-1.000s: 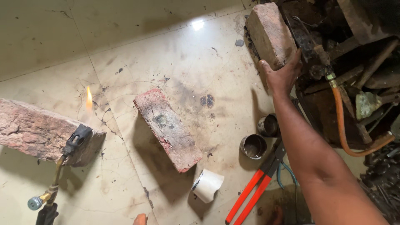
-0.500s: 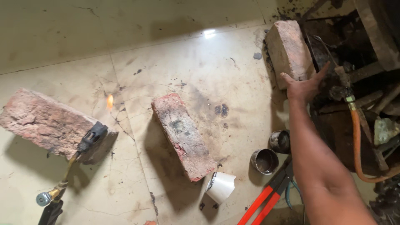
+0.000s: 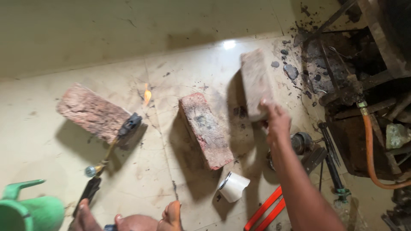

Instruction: The person hammers a small cylindrical metal piece on an anvil to shape it, then places it between bricks and applies heat with a blowtorch.

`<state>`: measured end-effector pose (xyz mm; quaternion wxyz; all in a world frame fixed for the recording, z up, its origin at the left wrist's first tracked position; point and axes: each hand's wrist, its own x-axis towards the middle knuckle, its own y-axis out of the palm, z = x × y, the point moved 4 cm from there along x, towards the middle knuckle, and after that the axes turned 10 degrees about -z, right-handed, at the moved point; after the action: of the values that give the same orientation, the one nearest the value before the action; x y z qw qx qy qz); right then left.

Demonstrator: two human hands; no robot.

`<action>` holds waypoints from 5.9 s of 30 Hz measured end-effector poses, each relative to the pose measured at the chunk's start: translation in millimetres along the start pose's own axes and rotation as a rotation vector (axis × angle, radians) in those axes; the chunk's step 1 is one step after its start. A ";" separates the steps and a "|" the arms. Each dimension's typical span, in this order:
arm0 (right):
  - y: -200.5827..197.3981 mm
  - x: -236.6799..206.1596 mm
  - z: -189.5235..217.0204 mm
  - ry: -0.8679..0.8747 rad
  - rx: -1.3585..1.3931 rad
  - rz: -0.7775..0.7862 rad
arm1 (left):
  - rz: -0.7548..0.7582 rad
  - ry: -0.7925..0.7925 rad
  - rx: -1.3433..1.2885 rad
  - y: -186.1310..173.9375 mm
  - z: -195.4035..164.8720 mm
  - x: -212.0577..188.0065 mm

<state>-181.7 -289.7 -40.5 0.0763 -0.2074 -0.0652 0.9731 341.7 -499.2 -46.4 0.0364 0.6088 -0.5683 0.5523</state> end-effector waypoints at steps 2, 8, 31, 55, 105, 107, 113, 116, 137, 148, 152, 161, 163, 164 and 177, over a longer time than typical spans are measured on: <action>-3.3 -27.3 -16.0 0.048 -0.074 0.150 | 0.044 0.019 0.023 -2.4 -3.7 13.6; -33.5 -58.3 -4.3 -0.373 -0.722 0.061 | 0.072 -0.215 -0.227 -1.4 -96.2 45.2; -36.7 -106.6 -2.9 -0.419 -1.078 0.277 | 1.212 -0.114 0.026 157.1 -183.8 87.2; -33.0 -183.3 35.0 -1.297 -0.282 0.153 | 0.682 -0.344 -0.269 112.8 -190.5 58.8; 3.9 -200.4 8.5 -1.762 -0.474 0.123 | 0.586 -0.078 -0.189 115.5 -192.1 66.4; 4.9 -197.9 8.1 -1.757 -0.505 0.139 | 0.631 -0.099 -0.171 114.1 -192.8 67.0; 3.3 -190.6 10.1 -1.629 -0.538 0.104 | 0.688 -0.122 -0.149 112.0 -194.6 70.4; -0.1 -190.0 8.3 -1.607 -0.560 0.057 | 0.684 -0.111 -0.131 112.1 -195.0 69.3; -217.3 -236.1 -90.4 -0.816 -1.335 0.591 | 0.774 0.368 -1.670 -179.6 -308.4 90.3; -218.8 -258.3 -77.8 -0.875 -1.203 0.593 | 0.725 0.325 -1.360 -206.4 -253.8 101.1; -211.3 -251.2 -82.6 -0.829 -1.152 0.724 | 0.491 0.060 -0.657 -170.5 -181.7 103.1; -219.3 -193.0 -64.5 -0.694 -0.940 0.481 | 0.434 0.116 0.116 -52.9 -33.5 -15.7; -244.5 -149.8 -41.3 -0.564 -1.061 0.146 | 0.488 0.021 0.152 -41.2 -28.5 -25.7; -251.5 -131.3 -24.9 -0.668 -0.961 0.117 | 0.512 -0.030 0.180 -38.5 -27.4 -25.6; -327.9 4.0 -51.2 -0.303 -1.107 -0.210 | 0.762 -0.246 0.290 1.0 -38.6 7.4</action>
<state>-124.3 37.3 -36.5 0.0427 -0.0675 -0.5944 0.8002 314.7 -478.4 -26.7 -0.3241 0.4154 -0.6693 0.5238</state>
